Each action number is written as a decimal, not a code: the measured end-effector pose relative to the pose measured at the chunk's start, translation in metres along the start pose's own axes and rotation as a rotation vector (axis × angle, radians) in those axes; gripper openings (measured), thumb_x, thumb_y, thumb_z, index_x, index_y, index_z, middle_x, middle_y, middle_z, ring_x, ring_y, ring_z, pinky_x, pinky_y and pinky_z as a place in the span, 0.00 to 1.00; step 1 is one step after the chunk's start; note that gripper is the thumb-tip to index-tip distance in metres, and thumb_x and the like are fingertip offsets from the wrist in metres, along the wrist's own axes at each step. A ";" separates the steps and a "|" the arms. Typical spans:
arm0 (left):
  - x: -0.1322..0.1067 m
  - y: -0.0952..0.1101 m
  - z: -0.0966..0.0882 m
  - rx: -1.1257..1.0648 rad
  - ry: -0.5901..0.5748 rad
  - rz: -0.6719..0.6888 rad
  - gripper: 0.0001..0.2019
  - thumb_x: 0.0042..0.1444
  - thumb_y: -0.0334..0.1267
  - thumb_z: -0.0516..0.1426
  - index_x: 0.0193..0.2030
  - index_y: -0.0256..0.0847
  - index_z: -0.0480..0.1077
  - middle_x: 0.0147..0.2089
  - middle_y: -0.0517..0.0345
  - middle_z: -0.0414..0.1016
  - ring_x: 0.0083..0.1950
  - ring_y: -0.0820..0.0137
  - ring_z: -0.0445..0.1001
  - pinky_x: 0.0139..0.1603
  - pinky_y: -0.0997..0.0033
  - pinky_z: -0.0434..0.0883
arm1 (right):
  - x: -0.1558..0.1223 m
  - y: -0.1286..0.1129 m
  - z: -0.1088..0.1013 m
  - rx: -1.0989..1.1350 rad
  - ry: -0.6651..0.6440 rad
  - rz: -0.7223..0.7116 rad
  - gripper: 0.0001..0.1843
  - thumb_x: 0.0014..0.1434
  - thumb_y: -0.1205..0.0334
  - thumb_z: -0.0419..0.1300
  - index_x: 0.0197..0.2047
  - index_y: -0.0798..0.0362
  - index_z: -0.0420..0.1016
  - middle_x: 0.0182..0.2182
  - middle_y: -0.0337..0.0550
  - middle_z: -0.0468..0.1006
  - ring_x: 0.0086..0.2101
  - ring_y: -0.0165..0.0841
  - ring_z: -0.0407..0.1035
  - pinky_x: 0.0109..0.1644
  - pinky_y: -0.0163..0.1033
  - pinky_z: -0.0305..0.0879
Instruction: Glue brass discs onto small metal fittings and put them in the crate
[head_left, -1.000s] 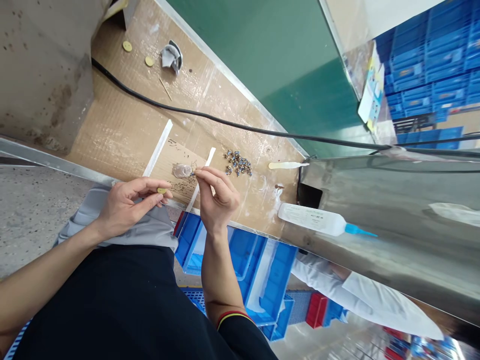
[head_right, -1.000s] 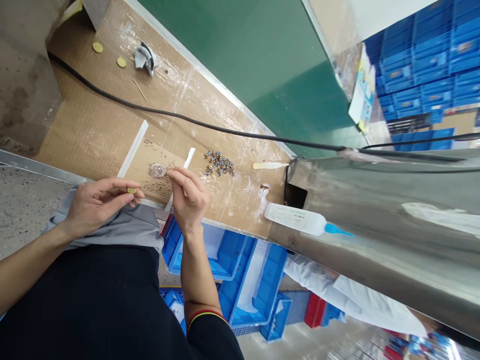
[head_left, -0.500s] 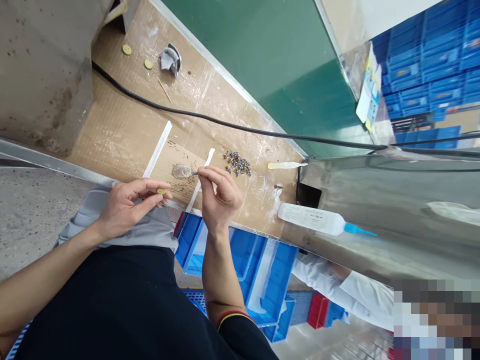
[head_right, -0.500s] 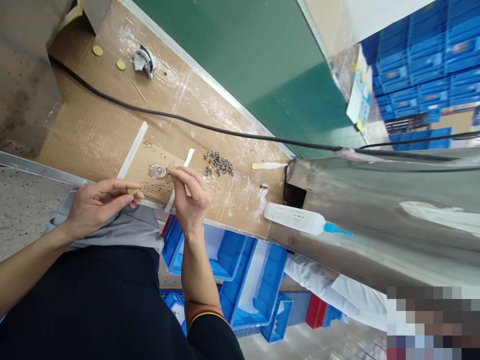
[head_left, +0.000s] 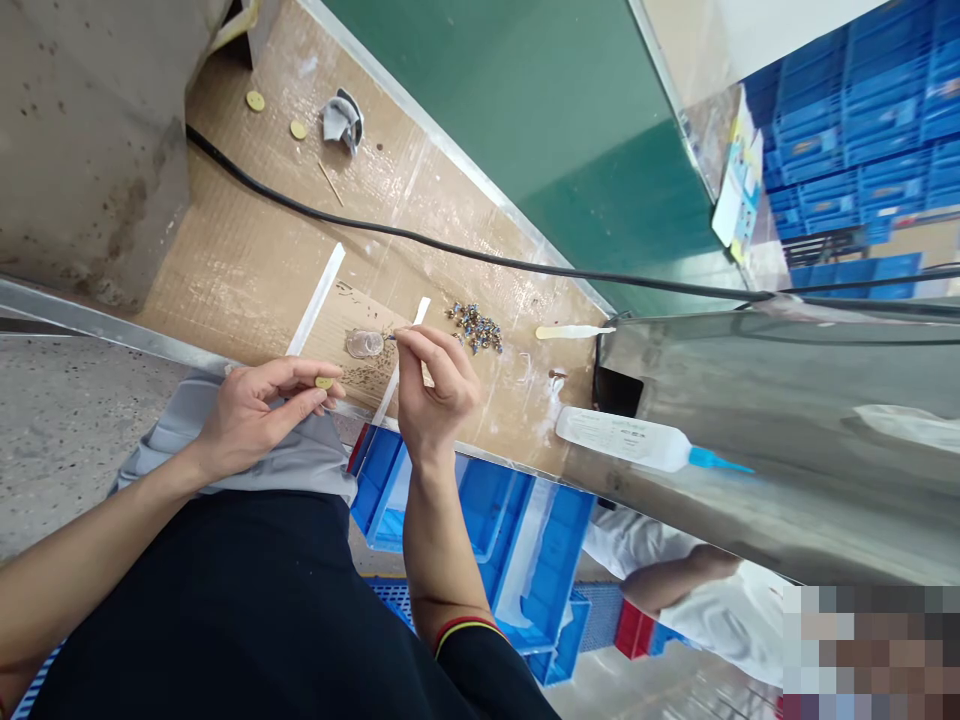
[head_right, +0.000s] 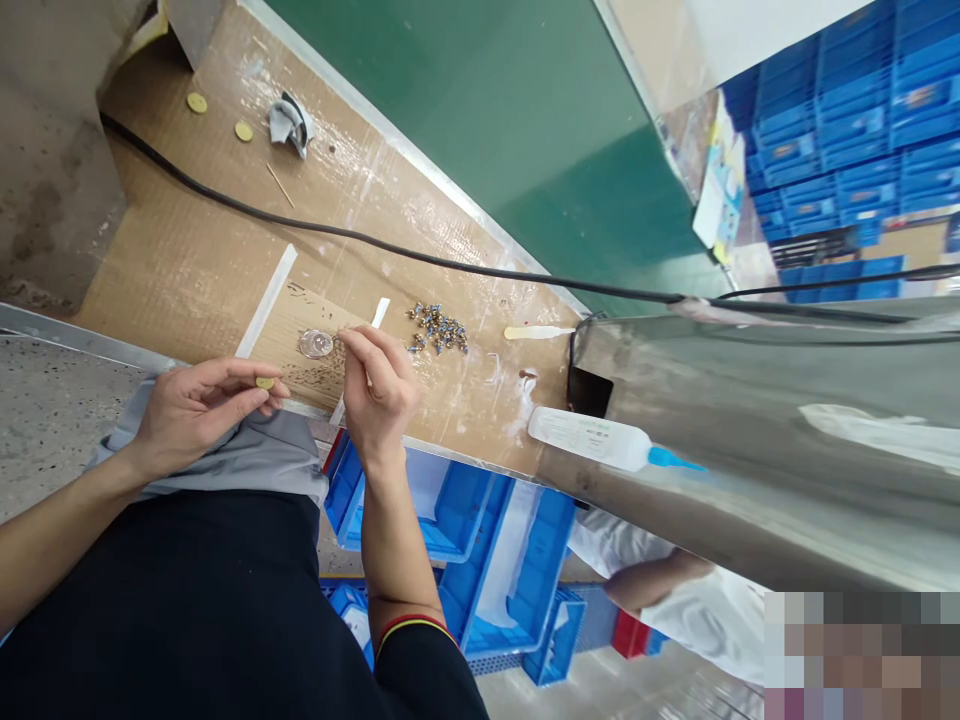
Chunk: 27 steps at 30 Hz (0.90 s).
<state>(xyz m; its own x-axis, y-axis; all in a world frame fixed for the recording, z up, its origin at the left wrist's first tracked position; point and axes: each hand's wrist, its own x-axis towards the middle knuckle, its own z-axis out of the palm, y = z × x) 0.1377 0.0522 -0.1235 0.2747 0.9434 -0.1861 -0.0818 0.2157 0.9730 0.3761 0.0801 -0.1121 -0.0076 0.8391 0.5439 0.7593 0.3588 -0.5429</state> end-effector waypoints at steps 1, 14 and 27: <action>0.000 0.000 0.000 0.004 0.006 -0.004 0.13 0.75 0.43 0.68 0.62 0.47 0.87 0.50 0.56 0.93 0.44 0.68 0.92 0.54 0.71 0.89 | 0.000 0.000 0.000 -0.006 0.005 0.004 0.12 0.79 0.66 0.64 0.53 0.43 0.90 0.48 0.43 0.91 0.49 0.37 0.87 0.56 0.46 0.86; -0.001 0.004 0.008 -0.037 0.042 -0.053 0.17 0.75 0.46 0.69 0.65 0.45 0.86 0.54 0.52 0.93 0.44 0.67 0.92 0.52 0.69 0.90 | -0.004 -0.019 -0.009 0.074 0.115 0.089 0.10 0.76 0.67 0.69 0.52 0.42 0.90 0.46 0.39 0.90 0.48 0.37 0.87 0.56 0.48 0.87; -0.015 0.025 0.028 0.082 0.156 -0.031 0.13 0.72 0.47 0.72 0.59 0.49 0.89 0.53 0.58 0.93 0.48 0.62 0.93 0.60 0.62 0.91 | -0.038 -0.059 -0.006 0.219 0.039 0.058 0.15 0.75 0.69 0.71 0.57 0.39 0.89 0.49 0.40 0.92 0.47 0.38 0.90 0.54 0.46 0.91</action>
<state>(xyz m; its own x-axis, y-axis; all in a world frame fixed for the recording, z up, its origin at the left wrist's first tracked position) 0.1584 0.0369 -0.0926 0.1232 0.9656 -0.2289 0.0048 0.2301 0.9732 0.3353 0.0246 -0.0966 0.0601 0.8462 0.5294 0.5986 0.3939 -0.6975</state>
